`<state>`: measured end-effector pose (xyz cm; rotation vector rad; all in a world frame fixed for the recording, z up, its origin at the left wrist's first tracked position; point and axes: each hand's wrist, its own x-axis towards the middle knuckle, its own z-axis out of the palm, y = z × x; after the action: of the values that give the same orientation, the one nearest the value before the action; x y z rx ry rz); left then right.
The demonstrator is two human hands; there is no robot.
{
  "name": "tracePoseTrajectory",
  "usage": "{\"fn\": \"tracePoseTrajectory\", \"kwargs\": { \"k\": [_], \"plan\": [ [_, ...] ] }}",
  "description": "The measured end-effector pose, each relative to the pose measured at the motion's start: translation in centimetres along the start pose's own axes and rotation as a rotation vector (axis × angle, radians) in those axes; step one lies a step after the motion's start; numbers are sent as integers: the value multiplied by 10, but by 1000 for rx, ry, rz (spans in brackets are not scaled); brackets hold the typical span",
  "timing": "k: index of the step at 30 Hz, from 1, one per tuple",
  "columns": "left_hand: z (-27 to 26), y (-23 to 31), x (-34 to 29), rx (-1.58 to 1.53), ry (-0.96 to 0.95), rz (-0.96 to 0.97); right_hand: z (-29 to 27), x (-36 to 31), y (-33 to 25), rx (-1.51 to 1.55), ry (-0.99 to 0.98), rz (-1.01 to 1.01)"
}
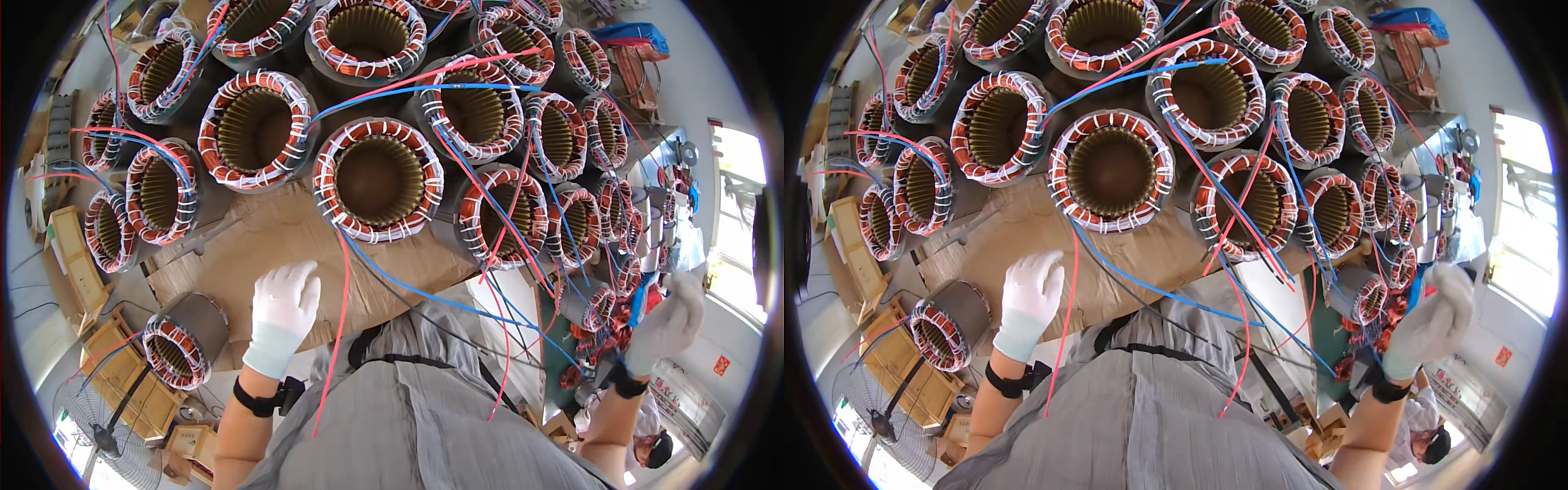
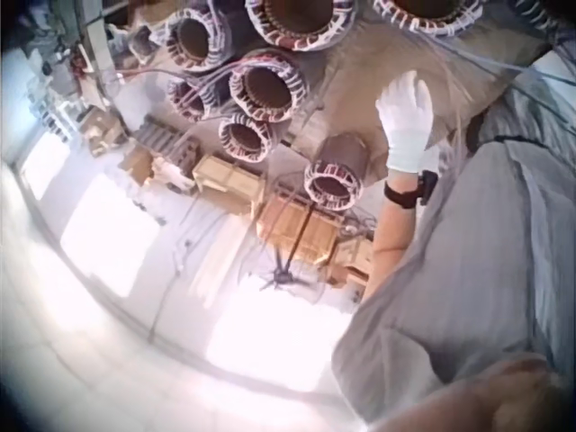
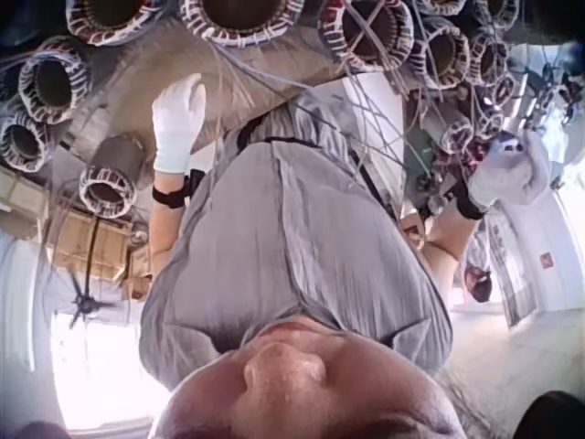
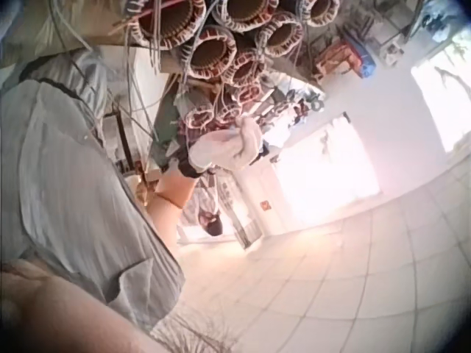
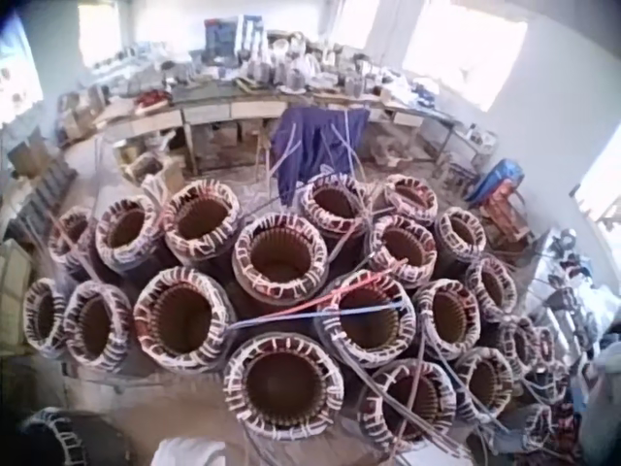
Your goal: Assembling and inspecting motor stator components in a workshop.
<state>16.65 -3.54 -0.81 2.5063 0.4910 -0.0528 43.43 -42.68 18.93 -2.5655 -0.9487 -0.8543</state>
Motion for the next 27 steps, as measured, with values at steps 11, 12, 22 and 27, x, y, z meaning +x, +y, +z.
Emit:
{"fn": "tracePoseTrajectory", "kwargs": {
  "k": [11, 12, 22, 27],
  "plan": [
    [-42, 23, 18, -123, 120, -78, 137, 130, -95, 625, -969, -391],
    [-44, 26, 16, -128, 133, -103, 153, 130, -102, 633, -976, -395],
    [-52, 56, 11, -150, 102, -202, 233, 118, -141, 758, -835, -508],
    [-49, 62, 6, -159, 80, -193, 238, 111, -139, 848, -867, -446]
  ]
}}
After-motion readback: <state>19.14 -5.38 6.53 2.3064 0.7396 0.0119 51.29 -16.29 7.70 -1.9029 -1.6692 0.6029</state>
